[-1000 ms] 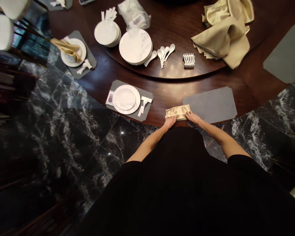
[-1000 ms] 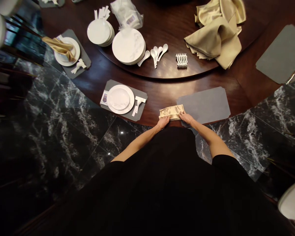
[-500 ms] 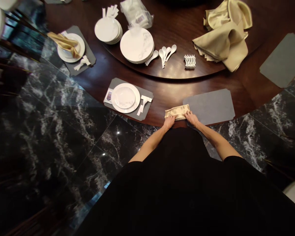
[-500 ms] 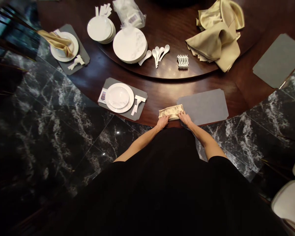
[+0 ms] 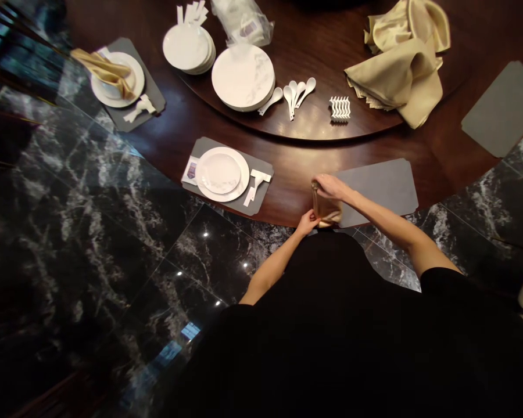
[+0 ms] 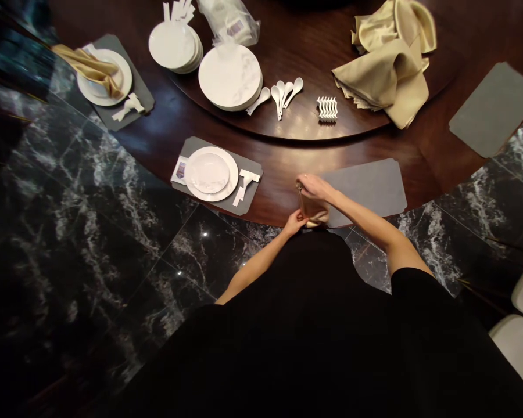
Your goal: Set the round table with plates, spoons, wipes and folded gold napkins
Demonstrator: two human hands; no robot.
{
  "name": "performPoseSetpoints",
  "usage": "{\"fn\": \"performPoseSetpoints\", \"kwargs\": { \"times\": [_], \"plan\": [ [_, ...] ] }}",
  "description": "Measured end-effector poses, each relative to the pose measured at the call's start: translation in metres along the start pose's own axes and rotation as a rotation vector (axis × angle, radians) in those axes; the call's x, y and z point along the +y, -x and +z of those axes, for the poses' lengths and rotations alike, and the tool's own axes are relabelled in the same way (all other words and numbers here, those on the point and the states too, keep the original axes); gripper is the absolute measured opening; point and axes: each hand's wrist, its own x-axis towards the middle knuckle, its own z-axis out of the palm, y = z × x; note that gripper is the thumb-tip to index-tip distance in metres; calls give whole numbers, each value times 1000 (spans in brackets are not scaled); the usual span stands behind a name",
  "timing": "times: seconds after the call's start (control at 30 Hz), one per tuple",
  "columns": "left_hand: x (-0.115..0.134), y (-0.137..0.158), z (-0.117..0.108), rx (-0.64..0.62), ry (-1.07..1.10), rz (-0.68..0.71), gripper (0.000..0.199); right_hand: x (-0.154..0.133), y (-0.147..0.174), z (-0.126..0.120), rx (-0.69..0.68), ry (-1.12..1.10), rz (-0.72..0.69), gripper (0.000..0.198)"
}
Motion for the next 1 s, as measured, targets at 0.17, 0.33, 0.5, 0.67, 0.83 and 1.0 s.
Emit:
{"fn": "performPoseSetpoints", "kwargs": {
  "times": [0.17, 0.33, 0.5, 0.67, 0.83, 1.0],
  "plan": [
    [-19, 9, 7, 80, -24, -44, 92, 25, -38, 15, -168, 60, 325, 41],
    [-23, 3, 1, 52, -434, 31, 84, 31, -32, 36, -148, 42, 478, 36],
    [-18, -12, -1, 114, -324, 20, 98, 9, 7, 41, 8, 19, 268, 33],
    [-7, -22, -3, 130, 65, -131, 111, -39, 63, 82, -6, -38, 68, 25],
    [1, -13, -10, 67, 327, -300, 110, -55, 93, 120, 39, -139, 129, 28],
    [9, -4, -22, 52, 321, -348, 100, -54, 92, 128, 83, -231, 214, 21]
  ]
}}
